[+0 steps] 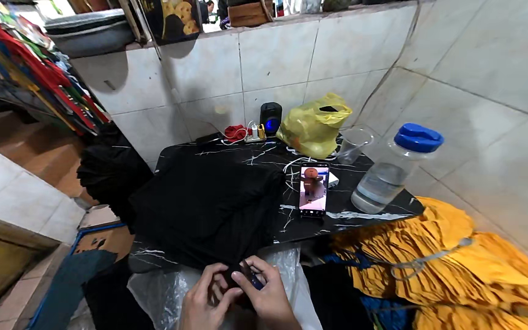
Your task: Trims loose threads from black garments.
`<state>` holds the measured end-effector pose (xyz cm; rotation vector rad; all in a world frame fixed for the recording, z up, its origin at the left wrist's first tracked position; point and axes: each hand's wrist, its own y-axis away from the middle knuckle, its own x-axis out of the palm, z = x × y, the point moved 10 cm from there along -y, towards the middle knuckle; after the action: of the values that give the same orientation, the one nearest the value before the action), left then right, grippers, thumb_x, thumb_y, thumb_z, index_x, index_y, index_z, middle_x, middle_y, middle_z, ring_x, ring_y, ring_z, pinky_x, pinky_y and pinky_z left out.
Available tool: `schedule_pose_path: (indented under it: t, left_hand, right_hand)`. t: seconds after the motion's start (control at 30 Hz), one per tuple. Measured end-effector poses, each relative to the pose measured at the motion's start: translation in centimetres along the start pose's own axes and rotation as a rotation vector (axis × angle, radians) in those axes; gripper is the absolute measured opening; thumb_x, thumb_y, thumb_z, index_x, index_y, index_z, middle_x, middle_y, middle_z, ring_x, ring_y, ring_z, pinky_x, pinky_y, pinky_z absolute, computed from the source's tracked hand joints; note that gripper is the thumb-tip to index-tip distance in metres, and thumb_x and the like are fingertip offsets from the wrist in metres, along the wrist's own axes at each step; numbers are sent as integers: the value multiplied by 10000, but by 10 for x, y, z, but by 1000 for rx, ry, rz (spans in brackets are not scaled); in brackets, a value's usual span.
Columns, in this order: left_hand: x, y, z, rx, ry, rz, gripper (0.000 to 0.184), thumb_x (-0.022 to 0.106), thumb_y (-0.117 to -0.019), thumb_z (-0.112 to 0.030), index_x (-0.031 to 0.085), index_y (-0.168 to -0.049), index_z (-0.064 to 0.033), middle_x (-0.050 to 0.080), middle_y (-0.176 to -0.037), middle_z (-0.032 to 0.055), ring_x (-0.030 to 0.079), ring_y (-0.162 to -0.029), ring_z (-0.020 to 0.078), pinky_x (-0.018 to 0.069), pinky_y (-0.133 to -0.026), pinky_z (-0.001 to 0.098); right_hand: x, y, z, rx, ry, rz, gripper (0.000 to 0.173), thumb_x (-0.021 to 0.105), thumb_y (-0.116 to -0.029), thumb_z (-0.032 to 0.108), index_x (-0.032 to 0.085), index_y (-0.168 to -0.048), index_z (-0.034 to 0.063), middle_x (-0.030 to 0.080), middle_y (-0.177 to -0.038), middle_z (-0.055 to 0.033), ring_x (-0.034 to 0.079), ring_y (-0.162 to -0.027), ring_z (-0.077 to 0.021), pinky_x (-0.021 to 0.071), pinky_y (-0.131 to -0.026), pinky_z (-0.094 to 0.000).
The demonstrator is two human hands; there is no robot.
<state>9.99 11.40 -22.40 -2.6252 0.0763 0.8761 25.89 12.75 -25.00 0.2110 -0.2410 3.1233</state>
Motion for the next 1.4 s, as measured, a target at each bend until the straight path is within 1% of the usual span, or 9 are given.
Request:
schedule_pose_path:
  t: [0.23, 0.33, 0.43, 0.6, 0.8, 0.97, 1.07, 1.13, 1.4]
  left_hand:
    - [19, -16, 2, -75, -191, 73, 249, 590, -878, -90, 773, -1047, -74, 688, -658, 64, 657, -539, 209, 560, -538, 453]
    - [-24, -56, -2, 20, 26, -93, 328, 636, -1000, -200, 656, -1291, -50, 743, -1094, 62, 732, -919, 146, 632, -822, 376]
    - [-71, -84, -8, 67, 98, -253, 745, 626, -1014, -294, 238, -1636, -161, 480, -1575, 36, 545, -1377, 200, 499, -1130, 414]
    - [-45, -67, -4, 152, -15, -125, 314, 660, -993, -226, 700, -1258, -63, 724, -1223, 50, 697, -1133, 154, 590, -1000, 362]
    - [20, -45, 49, 133, -281, 128, 475, 747, -900, -369, 653, -1363, -316, 589, -1438, 5, 524, -1364, 241, 467, -1112, 467]
    - [19, -53, 50, 78, -308, 43, 566, 754, -869, -449, 605, -1412, -388, 611, -1399, -15, 529, -1336, 275, 449, -1065, 559]
    - [27, -55, 40, 122, -297, 18, 294, 714, -900, -477, 746, -1180, -396, 634, -1330, 34, 542, -1287, 302, 433, -1034, 561]
    - [27, -57, 36, 141, -250, -13, 225, 665, -939, -519, 785, -1061, -374, 672, -1220, -68, 568, -1220, 182, 445, -1024, 471]
    - [12, -68, 43, 85, -243, -6, 429, 656, -961, -351, 652, -1387, -297, 665, -1242, 25, 635, -1120, 225, 553, -935, 449]
  right_hand:
    - [-3, -7, 3, 27, 56, 183, 173, 693, -981, 196, 680, -956, 25, 688, -835, -35, 662, -723, -96, 575, -661, -264]
    - [-54, -31, 21, -117, 189, 2, 129, 643, -1000, 130, 723, -1014, 30, 739, -917, -31, 712, -841, -121, 619, -765, -304]
    - [-131, -52, 33, -262, 664, -358, 366, 701, -946, 155, 661, -1309, 125, 726, -1194, -3, 714, -1043, -137, 622, -894, -403]
    - [-195, -67, 24, -203, 935, -553, 734, 729, -912, 185, 394, -1563, 126, 699, -1315, -69, 734, -1005, -344, 583, -823, -608]
    - [-183, -66, 28, -320, 942, -504, 936, 749, -842, 173, 264, -1642, 195, 600, -1468, -58, 749, -907, -311, 605, -703, -559]
    - [-131, -52, 17, -341, 644, -373, 663, 726, -889, 116, 469, -1498, 72, 624, -1415, -59, 698, -1120, -173, 639, -832, -374]
    - [-88, -42, -6, -195, 601, -291, 215, 676, -968, 245, 739, -1073, 69, 741, -921, -10, 708, -821, -86, 617, -748, -299]
    - [-62, -40, -34, 55, 591, -137, 384, 626, -999, 457, 754, -1046, 98, 721, -832, -19, 686, -755, -132, 589, -729, -370]
    - [-30, -30, -19, 55, 49, 10, 216, 613, -1022, 234, 696, -953, 47, 657, -847, -12, 628, -788, -76, 541, -740, -248]
